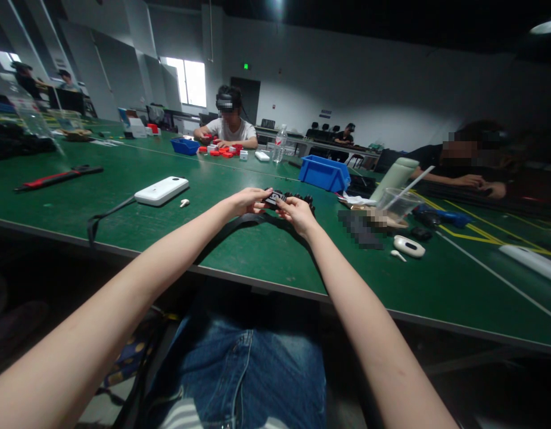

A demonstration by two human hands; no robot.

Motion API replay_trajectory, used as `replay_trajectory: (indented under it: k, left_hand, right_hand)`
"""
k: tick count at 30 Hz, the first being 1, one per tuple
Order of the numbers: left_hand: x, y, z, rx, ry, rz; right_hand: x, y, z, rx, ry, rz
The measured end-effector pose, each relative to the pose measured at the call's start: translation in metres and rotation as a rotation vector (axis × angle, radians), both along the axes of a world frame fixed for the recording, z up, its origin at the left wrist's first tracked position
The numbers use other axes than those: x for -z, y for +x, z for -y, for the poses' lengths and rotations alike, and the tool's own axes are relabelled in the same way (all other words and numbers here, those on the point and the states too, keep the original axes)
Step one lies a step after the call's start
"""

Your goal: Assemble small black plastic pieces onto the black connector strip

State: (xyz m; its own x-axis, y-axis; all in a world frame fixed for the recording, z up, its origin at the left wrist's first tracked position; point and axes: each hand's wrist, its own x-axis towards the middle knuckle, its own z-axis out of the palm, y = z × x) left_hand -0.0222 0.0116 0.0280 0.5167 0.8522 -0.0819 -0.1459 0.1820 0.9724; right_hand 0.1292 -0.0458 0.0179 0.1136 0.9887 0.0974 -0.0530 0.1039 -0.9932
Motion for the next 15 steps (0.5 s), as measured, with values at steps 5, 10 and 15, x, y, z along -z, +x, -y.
replay_trajectory:
  k: [5, 10, 15]
  left_hand:
    - [0.007, -0.001, -0.005, 0.003, 0.095, -0.041]
    - [0.009, -0.002, -0.005, 0.009, 0.199, -0.063]
    - [0.004, 0.001, -0.001, -0.103, 0.228, -0.111]
  right_hand:
    - [0.0, 0.0, 0.0, 0.035, -0.02, -0.01]
    - [0.003, 0.0, -0.003, 0.052, -0.002, 0.054]
    - [0.003, 0.01, -0.004, 0.145, 0.085, 0.396]
